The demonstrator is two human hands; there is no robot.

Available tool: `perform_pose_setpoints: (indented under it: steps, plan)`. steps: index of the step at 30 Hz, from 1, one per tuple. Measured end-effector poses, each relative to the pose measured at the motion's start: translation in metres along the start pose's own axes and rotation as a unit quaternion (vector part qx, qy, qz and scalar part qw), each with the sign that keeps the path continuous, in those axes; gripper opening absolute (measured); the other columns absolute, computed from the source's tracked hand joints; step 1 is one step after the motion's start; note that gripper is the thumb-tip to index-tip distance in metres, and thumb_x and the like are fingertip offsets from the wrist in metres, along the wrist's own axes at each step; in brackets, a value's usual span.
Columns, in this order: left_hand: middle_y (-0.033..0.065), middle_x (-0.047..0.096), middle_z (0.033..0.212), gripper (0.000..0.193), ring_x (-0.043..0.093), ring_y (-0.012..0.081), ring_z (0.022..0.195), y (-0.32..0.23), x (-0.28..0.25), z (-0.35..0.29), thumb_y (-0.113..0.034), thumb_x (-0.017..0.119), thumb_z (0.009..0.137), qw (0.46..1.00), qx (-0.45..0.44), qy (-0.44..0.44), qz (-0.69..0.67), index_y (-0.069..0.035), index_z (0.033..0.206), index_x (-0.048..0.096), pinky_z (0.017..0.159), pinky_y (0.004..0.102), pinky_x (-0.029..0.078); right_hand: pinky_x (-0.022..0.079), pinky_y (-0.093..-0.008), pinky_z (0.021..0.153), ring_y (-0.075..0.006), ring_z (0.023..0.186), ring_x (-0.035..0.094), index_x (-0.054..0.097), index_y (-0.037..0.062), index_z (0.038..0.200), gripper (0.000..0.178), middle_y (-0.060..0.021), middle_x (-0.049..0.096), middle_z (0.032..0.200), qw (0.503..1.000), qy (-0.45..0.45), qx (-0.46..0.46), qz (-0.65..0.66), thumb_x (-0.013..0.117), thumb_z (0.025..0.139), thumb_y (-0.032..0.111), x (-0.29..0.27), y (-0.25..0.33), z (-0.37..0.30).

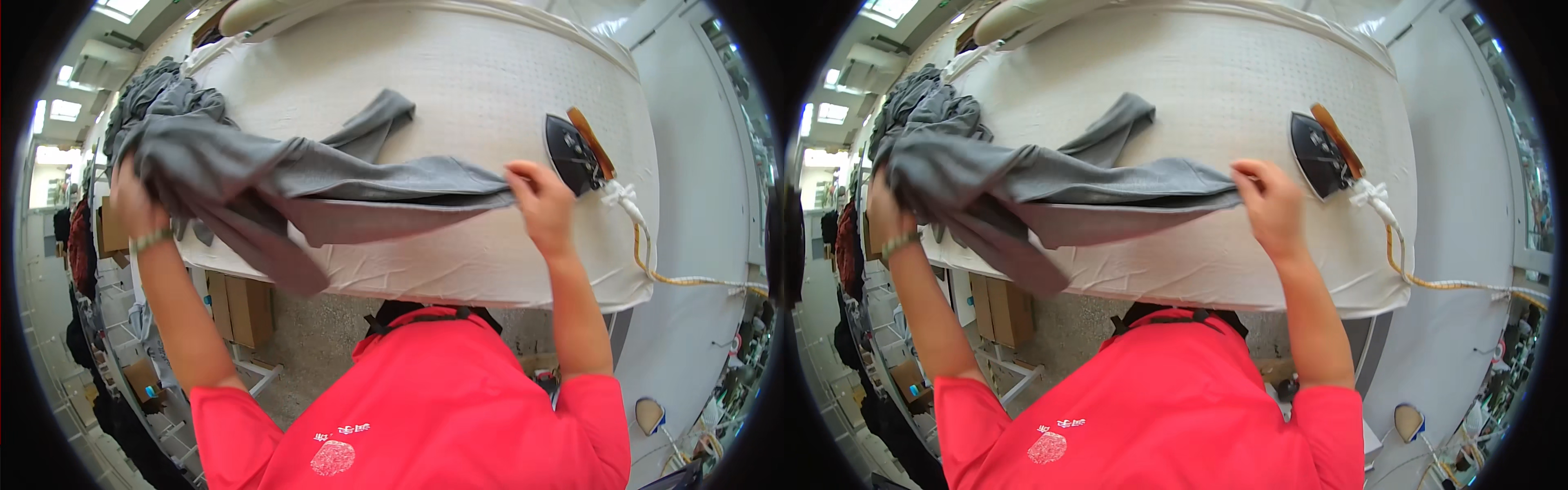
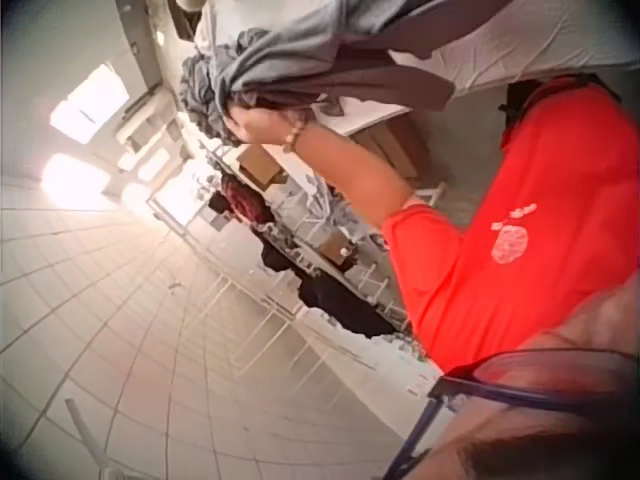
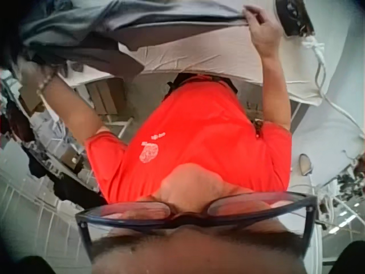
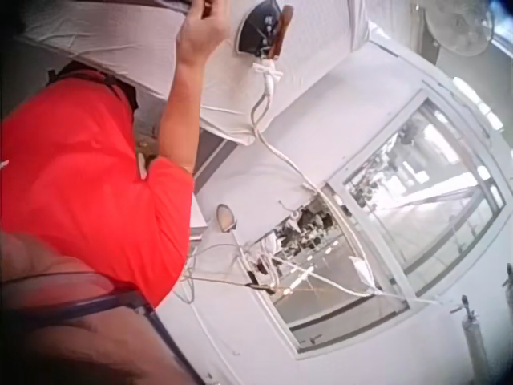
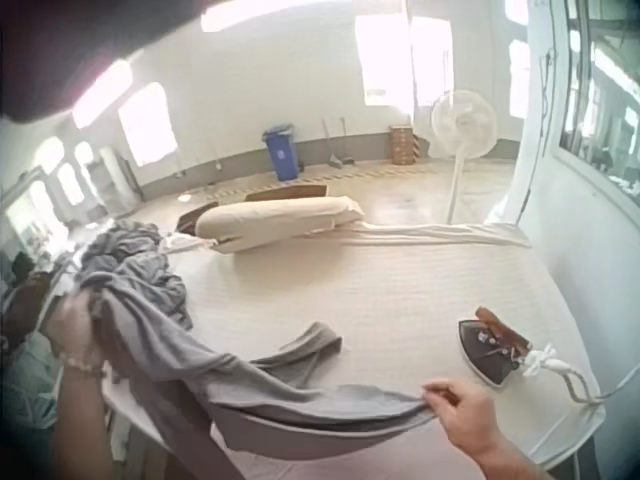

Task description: Ironing and folding grey hoodies on an industrial pressing table.

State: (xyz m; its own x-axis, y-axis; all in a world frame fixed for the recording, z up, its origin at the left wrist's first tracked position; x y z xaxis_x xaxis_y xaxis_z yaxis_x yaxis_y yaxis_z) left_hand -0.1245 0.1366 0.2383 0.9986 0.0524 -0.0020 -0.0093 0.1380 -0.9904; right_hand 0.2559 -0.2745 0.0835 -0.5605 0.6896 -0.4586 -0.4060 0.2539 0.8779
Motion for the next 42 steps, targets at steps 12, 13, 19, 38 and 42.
perform_pose_setpoints:
  steps: [12,13,19,38,42]
  plan:
    - [0.0129,0.068,0.116,0.03,0.065,0.0366,0.11,0.22,0.06,-0.108,0.007,0.059,0.08,0.743,0.251,0.476,0.399,-0.007,0.105,0.069,0.093,0.0454,0.053,0.058,-0.0319,0.073,-0.0204,0.082,0.073,0.075,0.0051,0.114,0.018,-0.0114,0.074,0.097,0.979,0.178,0.046,-0.091,0.073,0.097,0.011,0.03,0.005,-0.097]
    - [0.0131,0.068,0.115,0.03,0.065,0.0362,0.11,0.227,0.049,-0.101,0.008,0.058,0.081,0.739,0.269,0.476,0.393,-0.007,0.105,0.069,0.093,0.0446,0.053,0.058,-0.0346,0.074,-0.0236,0.084,0.073,0.075,0.0063,0.114,0.02,-0.0124,0.073,0.098,0.97,0.23,0.037,-0.075,0.073,0.095,0.012,0.056,0.009,-0.098]
    - [0.011,0.067,0.121,0.029,0.065,0.0341,0.113,0.233,0.011,-0.083,0.007,0.06,0.081,0.709,0.31,0.485,0.408,-0.008,0.104,0.07,0.094,0.0425,0.053,0.058,-0.0422,0.072,-0.0294,0.083,0.071,0.07,0.0097,0.122,0.034,-0.0095,0.068,0.097,0.91,0.338,-0.234,-0.053,0.074,0.089,0.016,0.214,0.058,-0.1]
    - [0.0127,0.064,0.112,0.016,0.068,0.0339,0.089,0.064,0.076,-0.074,-0.004,0.075,0.081,0.76,0.328,0.536,0.166,-0.007,0.093,0.064,0.074,0.0414,0.055,0.057,-0.0375,0.076,-0.0285,0.094,0.069,0.06,0.0016,0.086,0.026,-0.0112,0.065,0.112,0.827,0.015,-0.271,-0.493,0.075,0.068,-0.009,-0.042,0.243,0.019]
    - [0.0122,0.064,0.104,0.015,0.067,0.0352,0.085,-0.016,0.075,-0.113,-0.003,0.072,0.082,0.724,0.271,0.634,0.017,-0.006,0.092,0.062,0.073,0.043,0.055,0.057,-0.0381,0.077,-0.0291,0.097,0.069,0.061,0.0027,0.09,0.032,-0.014,0.066,0.113,0.771,-0.114,-0.295,-0.553,0.075,0.065,-0.011,-0.109,0.279,0.021]
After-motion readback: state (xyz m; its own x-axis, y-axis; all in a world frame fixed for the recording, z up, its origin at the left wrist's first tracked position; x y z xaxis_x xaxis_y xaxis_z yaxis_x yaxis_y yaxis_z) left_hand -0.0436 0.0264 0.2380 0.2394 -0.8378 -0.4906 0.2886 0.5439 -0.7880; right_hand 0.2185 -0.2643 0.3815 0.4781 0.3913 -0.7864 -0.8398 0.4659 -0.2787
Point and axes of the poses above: each hand's wrist, its own z-axis towards the middle knuckle, its own x-axis out of the palm, y = z × x, the point moved 1 cm from there along z, towards the middle knuckle
